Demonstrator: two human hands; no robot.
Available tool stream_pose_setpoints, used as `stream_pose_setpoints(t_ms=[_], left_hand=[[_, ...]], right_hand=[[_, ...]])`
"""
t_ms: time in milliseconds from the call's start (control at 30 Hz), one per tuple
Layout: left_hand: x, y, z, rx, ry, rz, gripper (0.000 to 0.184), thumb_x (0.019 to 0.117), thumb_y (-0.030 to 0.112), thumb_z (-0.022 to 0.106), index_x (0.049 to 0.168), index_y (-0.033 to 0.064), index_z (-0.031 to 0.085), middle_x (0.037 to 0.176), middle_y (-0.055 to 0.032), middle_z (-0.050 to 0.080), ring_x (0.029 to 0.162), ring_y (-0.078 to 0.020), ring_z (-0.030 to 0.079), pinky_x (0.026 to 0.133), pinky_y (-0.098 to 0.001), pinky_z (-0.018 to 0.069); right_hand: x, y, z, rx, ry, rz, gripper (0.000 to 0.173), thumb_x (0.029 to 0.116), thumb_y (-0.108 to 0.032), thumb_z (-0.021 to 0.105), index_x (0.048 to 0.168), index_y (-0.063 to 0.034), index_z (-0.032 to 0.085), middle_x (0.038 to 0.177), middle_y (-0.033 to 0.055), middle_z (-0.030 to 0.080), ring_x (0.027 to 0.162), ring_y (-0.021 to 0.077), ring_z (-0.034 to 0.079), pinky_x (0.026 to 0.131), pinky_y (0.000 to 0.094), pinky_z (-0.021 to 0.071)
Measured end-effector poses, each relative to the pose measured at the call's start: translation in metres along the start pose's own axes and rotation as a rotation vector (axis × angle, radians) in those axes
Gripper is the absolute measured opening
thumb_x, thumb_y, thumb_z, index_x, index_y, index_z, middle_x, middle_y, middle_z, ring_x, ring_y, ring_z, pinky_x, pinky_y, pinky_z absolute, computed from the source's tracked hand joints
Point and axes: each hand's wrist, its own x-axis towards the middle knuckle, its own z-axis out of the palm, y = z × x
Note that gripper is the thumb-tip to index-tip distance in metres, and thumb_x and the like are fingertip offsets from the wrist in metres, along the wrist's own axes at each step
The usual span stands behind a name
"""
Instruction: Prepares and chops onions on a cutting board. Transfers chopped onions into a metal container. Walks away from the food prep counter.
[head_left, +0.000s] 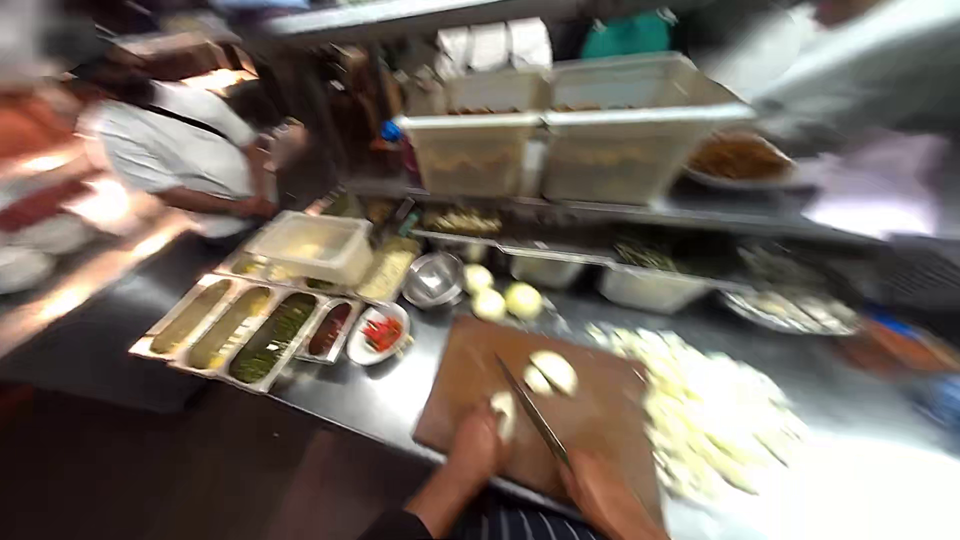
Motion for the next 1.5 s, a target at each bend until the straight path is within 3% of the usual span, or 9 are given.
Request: stream_pose_setpoints(t_ms=[133, 433, 633, 800, 933, 1100, 1233, 1400, 1500], left_hand=[[0.012, 0.001, 0.009, 0.028, -0.009, 0.032, 0.053, 0.0899, 0.038, 0.067, 0.138, 0.0160, 0.064, 0.145, -0.0169, 0.054, 0.127, -0.0328, 0.060, 0.104, -0.0500, 0.0532], [0.023, 0.003, -0.006, -0.013, -0.103, 0.031, 0.054, 0.0858, 0.038, 0.069, 0.136, 0.0187, 0.066, 0.140, -0.0140, 0.058, 0.123, -0.0287, 0.063, 0.103, -0.0473, 0.0541], [0.043, -0.002, -0.026, 0.000, -0.258, 0.064, 0.047, 0.0851, 0.039, 0.072, 0.124, 0.0122, 0.071, 0.138, -0.0162, 0.060, 0.127, -0.0314, 0.059, 0.107, -0.0518, 0.0495], [0.054, -0.014, -0.026, -0.028, -0.286, 0.125, 0.048, 0.0845, 0.036, 0.074, 0.127, 0.0134, 0.070, 0.138, -0.0149, 0.061, 0.130, -0.0297, 0.057, 0.110, -0.0500, 0.0466], [0.049, -0.018, -0.024, -0.039, -0.266, 0.141, 0.052, 0.0842, 0.030, 0.075, 0.134, 0.0162, 0.068, 0.139, -0.0167, 0.060, 0.131, -0.0306, 0.056, 0.111, -0.0486, 0.0465], [0.034, -0.029, -0.022, -0.017, -0.135, 0.163, 0.039, 0.0876, 0.011, 0.070, 0.127, 0.0101, 0.070, 0.139, -0.0159, 0.059, 0.129, -0.0291, 0.058, 0.111, -0.0427, 0.0481], [0.035, -0.032, -0.022, 0.007, -0.106, 0.106, 0.038, 0.0897, 0.008, 0.066, 0.127, 0.0153, 0.072, 0.147, -0.0159, 0.054, 0.134, -0.0307, 0.055, 0.112, -0.0442, 0.0478], [0.039, -0.031, -0.021, 0.022, -0.107, 0.100, 0.038, 0.0895, 0.008, 0.067, 0.126, 0.0144, 0.072, 0.148, -0.0129, 0.055, 0.136, -0.0284, 0.053, 0.114, -0.0432, 0.0464], [0.033, -0.039, -0.014, -0.011, -0.071, 0.114, 0.039, 0.0895, 0.008, 0.067, 0.128, 0.0160, 0.072, 0.148, -0.0128, 0.055, 0.137, -0.0276, 0.054, 0.115, -0.0426, 0.0455]], right_hand=[[-0.008, -0.012, -0.012, -0.039, 0.022, 0.012, 0.045, 0.1052, -0.044, 0.037, 0.133, -0.0141, 0.056, 0.099, 0.0151, 0.073, 0.096, 0.0368, 0.073, 0.082, 0.0571, 0.0564], [-0.020, -0.033, -0.026, -0.137, 0.000, -0.028, 0.037, 0.1055, -0.037, 0.035, 0.122, -0.0119, 0.057, 0.091, 0.0153, 0.072, 0.091, 0.0372, 0.073, 0.077, 0.0559, 0.0561], [-0.023, -0.049, -0.036, -0.198, -0.090, 0.018, 0.031, 0.1023, -0.026, 0.043, 0.126, -0.0094, 0.056, 0.096, 0.0176, 0.072, 0.095, 0.0390, 0.072, 0.079, 0.0562, 0.0559], [-0.023, -0.066, -0.052, -0.196, -0.231, 0.096, 0.036, 0.0972, -0.020, 0.054, 0.131, -0.0071, 0.053, 0.107, 0.0197, 0.071, 0.103, 0.0407, 0.070, 0.081, 0.0593, 0.0556], [0.013, -0.053, -0.008, -0.087, -0.121, 0.068, 0.032, 0.1036, -0.024, 0.043, 0.130, -0.0087, 0.053, 0.105, 0.0195, 0.072, 0.100, 0.0402, 0.072, 0.081, 0.0592, 0.0568], [0.022, -0.026, 0.003, -0.019, 0.009, -0.052, 0.041, 0.1060, -0.040, 0.036, 0.125, -0.0101, 0.056, 0.100, 0.0167, 0.072, 0.099, 0.0379, 0.072, 0.082, 0.0575, 0.0561], [-0.007, -0.047, -0.031, -0.113, -0.082, -0.078, 0.036, 0.1052, -0.035, 0.039, 0.124, -0.0094, 0.057, 0.100, 0.0183, 0.072, 0.099, 0.0398, 0.071, 0.081, 0.0590, 0.0552], [-0.018, -0.082, -0.063, -0.233, -0.275, 0.050, 0.036, 0.0955, -0.019, 0.059, 0.128, -0.0048, 0.056, 0.111, 0.0224, 0.069, 0.106, 0.0429, 0.068, 0.082, 0.0613, 0.0551], [0.014, -0.056, -0.013, -0.165, -0.149, -0.013, 0.032, 0.1037, -0.025, 0.044, 0.128, -0.0075, 0.055, 0.106, 0.0202, 0.071, 0.103, 0.0413, 0.071, 0.082, 0.0598, 0.0563]])
